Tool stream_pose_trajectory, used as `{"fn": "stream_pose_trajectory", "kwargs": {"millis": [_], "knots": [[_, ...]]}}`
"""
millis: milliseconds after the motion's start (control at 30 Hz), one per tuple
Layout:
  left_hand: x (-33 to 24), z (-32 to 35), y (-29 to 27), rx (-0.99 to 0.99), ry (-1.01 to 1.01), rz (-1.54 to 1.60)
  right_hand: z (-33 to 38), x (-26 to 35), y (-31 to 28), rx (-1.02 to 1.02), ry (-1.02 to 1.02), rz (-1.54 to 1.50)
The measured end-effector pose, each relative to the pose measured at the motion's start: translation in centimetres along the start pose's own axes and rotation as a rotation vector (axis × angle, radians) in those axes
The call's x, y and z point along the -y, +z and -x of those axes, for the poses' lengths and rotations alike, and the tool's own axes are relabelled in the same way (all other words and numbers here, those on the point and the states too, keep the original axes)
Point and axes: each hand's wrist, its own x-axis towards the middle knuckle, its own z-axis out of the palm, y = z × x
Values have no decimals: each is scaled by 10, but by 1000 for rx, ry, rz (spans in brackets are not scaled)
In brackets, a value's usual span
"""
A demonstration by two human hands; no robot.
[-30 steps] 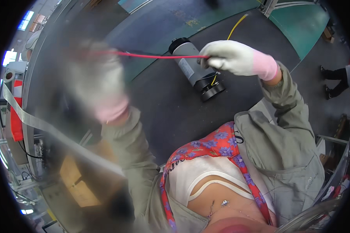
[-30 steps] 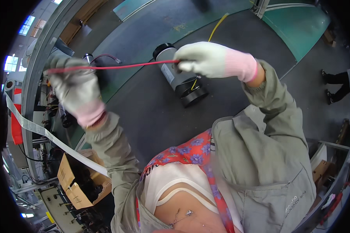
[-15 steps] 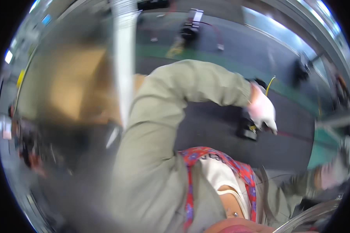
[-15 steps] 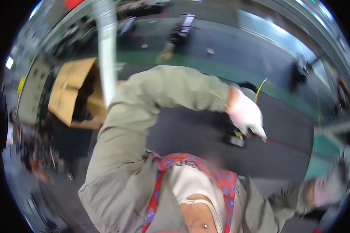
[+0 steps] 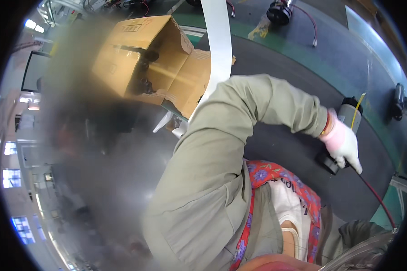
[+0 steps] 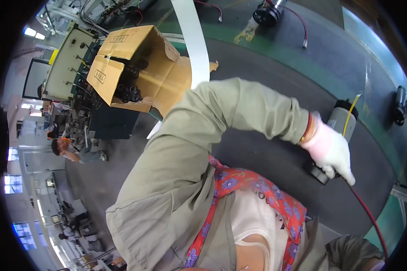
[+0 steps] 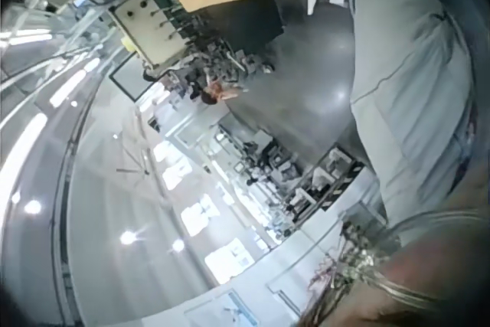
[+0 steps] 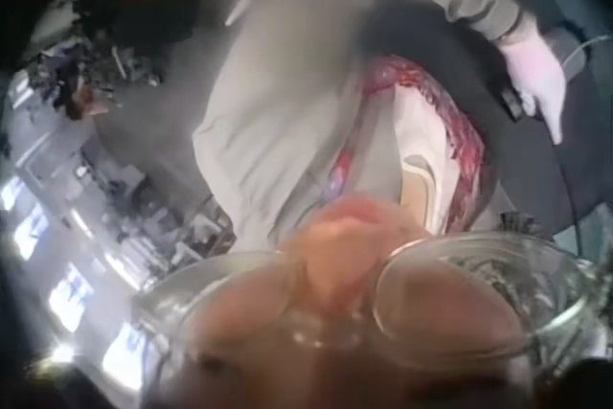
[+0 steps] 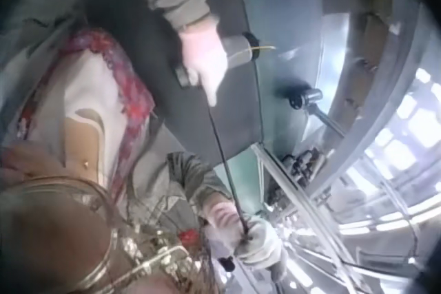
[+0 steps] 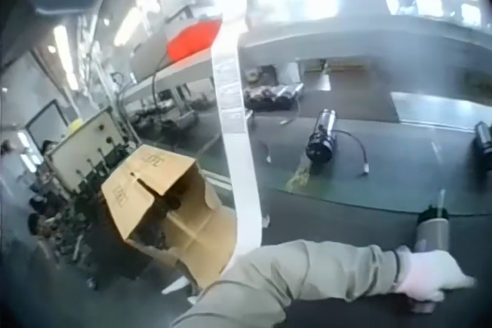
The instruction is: Assembling and inspecting small electric motors on an assembly line.
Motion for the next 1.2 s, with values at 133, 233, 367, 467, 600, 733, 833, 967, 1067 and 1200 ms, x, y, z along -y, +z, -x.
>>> {"fn": "stream_pose_trajectory", "kwargs": {"millis": [133, 233, 367, 467, 600, 733, 833, 967, 1067, 1200], "knots": [[11, 5, -3, 37, 24, 45, 11, -10, -4, -25, 28, -36], [1, 1, -8, 79, 7, -16, 21, -19, -9, -53, 42, -46], [-6, -4, -1, 66, -155, -90, 25, -32, -17, -71, 65, -79], [-12, -11, 9, -33, -180, -132, 29, -30, -20, -103, 60, -66], [-17, -11, 10, -103, -258, -201, 25, -26, -27, -116, 63, -88], [-25, -17, 13, -207, -240, -135, 29, 8, -27, -136, 16, -88], [-14, -15, 38, -541, -230, -69, 37, 21, -33, -150, -3, -213], [-28, 25, 28, -627, -469, -191, 30, -37, -21, -476, 42, 229], [-20, 31, 34, -750, -457, -79, 25, -40, -29, -364, 259, 625], [-19, 38, 37, -837, -515, 87, 19, -71, -20, -160, 106, 853]]}}
